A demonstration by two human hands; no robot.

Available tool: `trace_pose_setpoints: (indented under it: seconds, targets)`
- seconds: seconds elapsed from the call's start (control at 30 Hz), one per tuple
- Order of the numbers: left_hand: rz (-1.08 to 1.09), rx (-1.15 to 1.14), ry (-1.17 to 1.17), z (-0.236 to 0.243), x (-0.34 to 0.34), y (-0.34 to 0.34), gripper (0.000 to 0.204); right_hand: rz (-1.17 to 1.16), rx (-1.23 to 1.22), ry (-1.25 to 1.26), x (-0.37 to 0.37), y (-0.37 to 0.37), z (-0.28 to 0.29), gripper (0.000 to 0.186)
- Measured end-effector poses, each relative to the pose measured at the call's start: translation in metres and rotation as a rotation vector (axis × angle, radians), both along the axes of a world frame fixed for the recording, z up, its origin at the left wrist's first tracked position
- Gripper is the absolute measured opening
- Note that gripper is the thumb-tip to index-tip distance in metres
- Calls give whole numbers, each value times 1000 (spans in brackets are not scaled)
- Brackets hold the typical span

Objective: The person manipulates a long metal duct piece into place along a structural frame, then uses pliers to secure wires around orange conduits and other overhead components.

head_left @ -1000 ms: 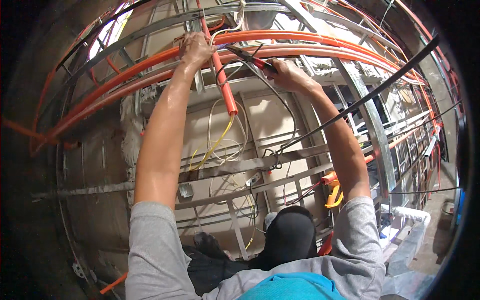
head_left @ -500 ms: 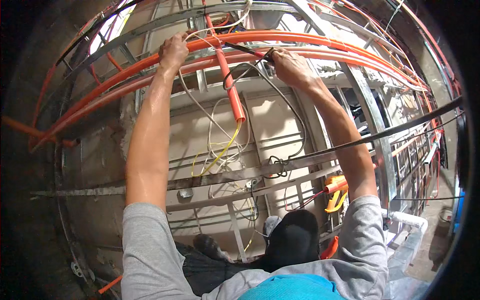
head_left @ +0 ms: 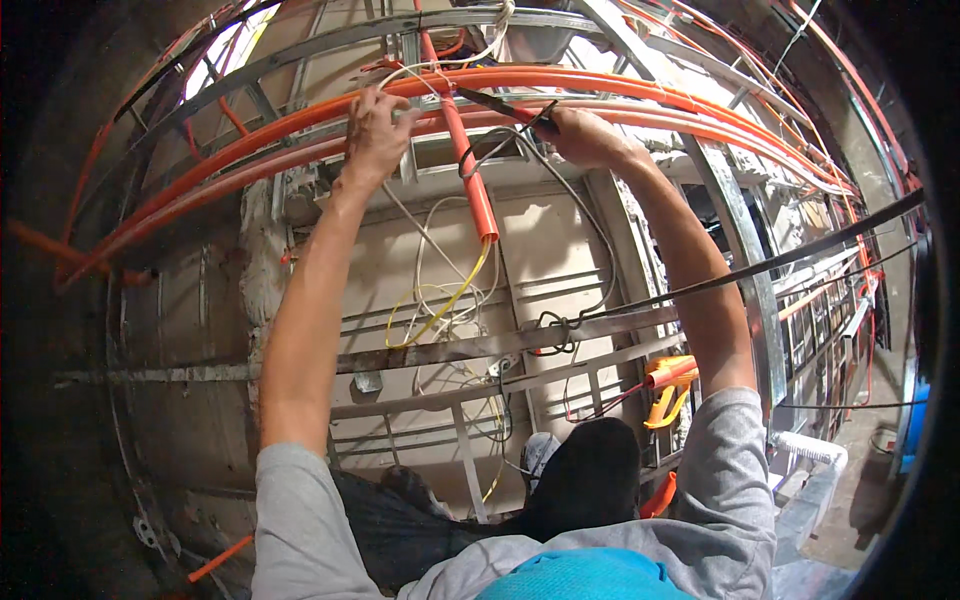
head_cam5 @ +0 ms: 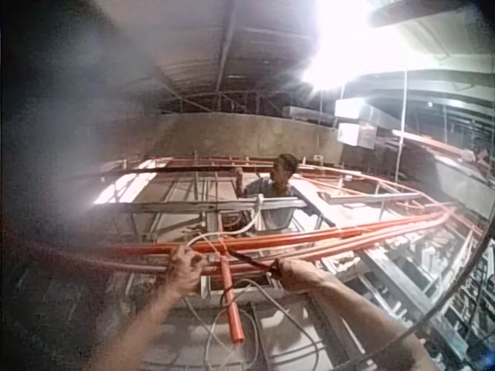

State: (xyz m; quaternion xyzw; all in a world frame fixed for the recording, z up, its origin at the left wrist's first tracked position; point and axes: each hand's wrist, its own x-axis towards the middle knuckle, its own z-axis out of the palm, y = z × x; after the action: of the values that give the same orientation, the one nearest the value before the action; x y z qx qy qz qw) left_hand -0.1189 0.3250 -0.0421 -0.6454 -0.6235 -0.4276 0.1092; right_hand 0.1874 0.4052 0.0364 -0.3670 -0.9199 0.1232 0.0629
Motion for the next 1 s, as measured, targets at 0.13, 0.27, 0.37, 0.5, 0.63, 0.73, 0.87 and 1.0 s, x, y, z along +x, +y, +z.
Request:
trace_pose_setpoints:
  seconds: [0.13, 0.27, 0.37, 0.5, 0.63, 0.73, 0.87, 1.0]
  targets:
    - [354, -176, 64, 23, 68, -23, 67, -13, 119, -15, 9, 12, -8, 30]
    - [-76, -779, -455, 35, 94, -35, 61, 35, 184, -204, 1, 19, 4, 24]
    - [-391, -674, -1108, 17, 110, -51, 54, -5, 246, -293, -7, 25, 11, 24]
    - [-593, -681, -1308, 3, 112, -47, 44, 40, 385, -276, -9, 31, 11, 25]
    - [-525, -661, -1347, -2, 116, -44, 38, 92, 418, -268, -11, 31, 15, 23]
    - [-495, -649, -1338, 0, 118, -46, 32, 86, 320, -323, -16, 25, 20, 20]
    - [-502, -631, -1380, 2, 121, -46, 27, 177, 310, -331, -12, 33, 28, 21]
    - [-516, -595, -1398, -5, 117, -47, 26, 241, 383, -363, -20, 30, 26, 23]
